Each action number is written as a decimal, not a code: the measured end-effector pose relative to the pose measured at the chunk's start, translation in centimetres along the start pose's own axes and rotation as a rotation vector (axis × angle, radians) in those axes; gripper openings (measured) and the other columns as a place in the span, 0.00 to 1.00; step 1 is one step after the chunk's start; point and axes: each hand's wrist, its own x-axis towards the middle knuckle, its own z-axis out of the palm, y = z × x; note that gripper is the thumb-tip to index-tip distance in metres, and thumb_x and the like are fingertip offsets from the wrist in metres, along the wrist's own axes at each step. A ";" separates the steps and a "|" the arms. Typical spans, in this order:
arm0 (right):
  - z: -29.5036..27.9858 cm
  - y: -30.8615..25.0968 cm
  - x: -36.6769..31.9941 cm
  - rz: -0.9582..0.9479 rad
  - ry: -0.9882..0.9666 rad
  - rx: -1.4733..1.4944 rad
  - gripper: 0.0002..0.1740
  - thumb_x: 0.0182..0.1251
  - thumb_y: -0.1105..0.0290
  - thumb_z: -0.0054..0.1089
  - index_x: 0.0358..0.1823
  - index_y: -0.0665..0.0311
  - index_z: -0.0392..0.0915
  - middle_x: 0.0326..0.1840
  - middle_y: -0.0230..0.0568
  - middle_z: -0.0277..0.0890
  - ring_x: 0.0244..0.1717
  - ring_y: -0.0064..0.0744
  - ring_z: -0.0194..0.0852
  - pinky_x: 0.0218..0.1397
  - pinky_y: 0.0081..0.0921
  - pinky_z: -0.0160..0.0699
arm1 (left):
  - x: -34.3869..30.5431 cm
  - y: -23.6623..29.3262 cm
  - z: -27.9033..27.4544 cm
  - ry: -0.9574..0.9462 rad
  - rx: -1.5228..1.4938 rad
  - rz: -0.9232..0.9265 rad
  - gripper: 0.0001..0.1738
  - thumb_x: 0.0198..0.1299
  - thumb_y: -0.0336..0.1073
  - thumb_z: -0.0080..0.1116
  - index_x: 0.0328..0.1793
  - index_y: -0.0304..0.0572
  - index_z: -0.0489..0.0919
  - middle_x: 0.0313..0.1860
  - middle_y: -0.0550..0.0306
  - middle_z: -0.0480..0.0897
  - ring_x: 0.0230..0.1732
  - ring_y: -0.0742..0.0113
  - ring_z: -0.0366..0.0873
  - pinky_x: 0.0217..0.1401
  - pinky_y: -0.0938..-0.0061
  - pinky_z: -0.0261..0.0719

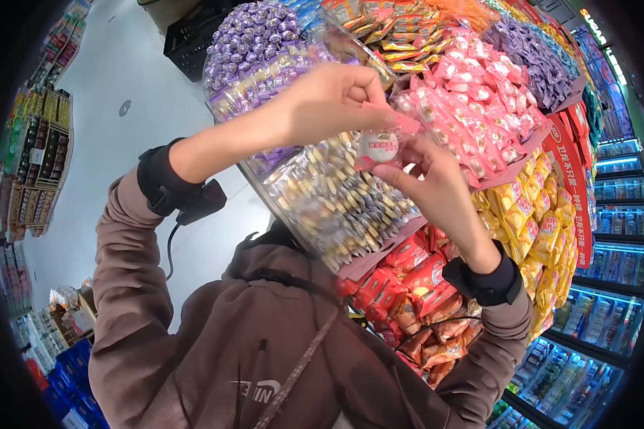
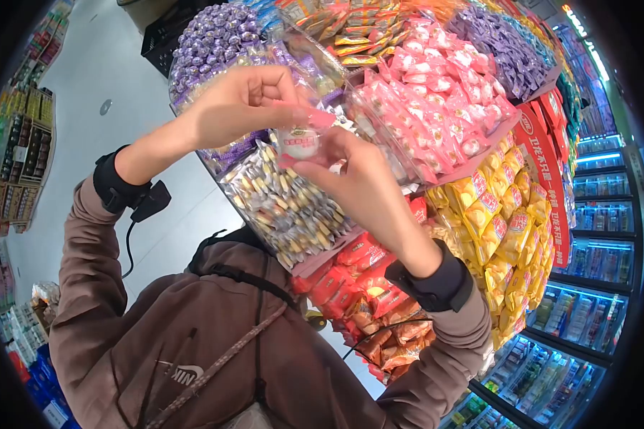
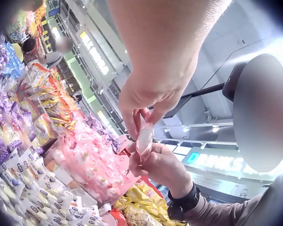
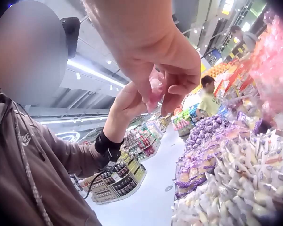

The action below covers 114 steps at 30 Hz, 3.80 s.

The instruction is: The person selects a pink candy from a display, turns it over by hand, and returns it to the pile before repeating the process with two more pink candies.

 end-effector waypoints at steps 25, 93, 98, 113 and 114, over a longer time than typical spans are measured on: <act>3.4 1.2 -0.6 0.298 -0.390 0.416 0.14 0.59 0.72 0.57 0.44 0.72 0.73 0.34 0.39 0.81 0.23 0.18 0.73 0.28 0.14 0.71 | -4.1 -2.9 1.0 0.156 -0.098 -0.139 0.14 0.59 0.40 0.56 0.27 0.42 0.69 0.21 0.69 0.70 0.23 0.86 0.67 0.22 0.87 0.68; -8.0 8.1 6.0 0.132 0.129 -0.883 0.23 0.48 0.64 0.62 0.44 0.70 0.73 0.40 0.59 0.75 0.44 0.53 0.74 0.47 0.41 0.72 | 19.9 -9.5 0.2 -0.326 1.206 0.402 0.12 0.45 0.26 0.54 0.39 0.34 0.73 0.30 0.41 0.77 0.37 0.45 0.75 0.38 0.58 0.71; -8.5 8.2 5.1 0.107 0.163 -0.850 0.24 0.49 0.64 0.61 0.47 0.70 0.72 0.44 0.59 0.74 0.47 0.51 0.73 0.49 0.38 0.71 | 20.2 -10.0 0.8 -0.366 1.210 0.361 0.11 0.45 0.29 0.55 0.37 0.34 0.74 0.31 0.42 0.78 0.37 0.45 0.76 0.39 0.59 0.73; -18.3 6.9 3.1 0.182 0.287 -0.746 0.21 0.52 0.68 0.60 0.48 0.68 0.72 0.38 0.43 0.76 0.36 0.33 0.75 0.41 0.27 0.72 | 17.6 -7.3 0.1 -0.015 1.072 0.474 0.14 0.53 0.38 0.53 0.43 0.39 0.74 0.37 0.50 0.78 0.43 0.53 0.75 0.45 0.61 0.73; -18.1 6.9 3.0 0.194 0.282 -0.747 0.20 0.52 0.68 0.60 0.48 0.68 0.72 0.37 0.43 0.76 0.36 0.33 0.75 0.41 0.27 0.72 | 18.1 -6.2 0.4 0.019 1.099 0.450 0.14 0.53 0.39 0.53 0.43 0.40 0.75 0.38 0.51 0.78 0.43 0.54 0.76 0.44 0.61 0.73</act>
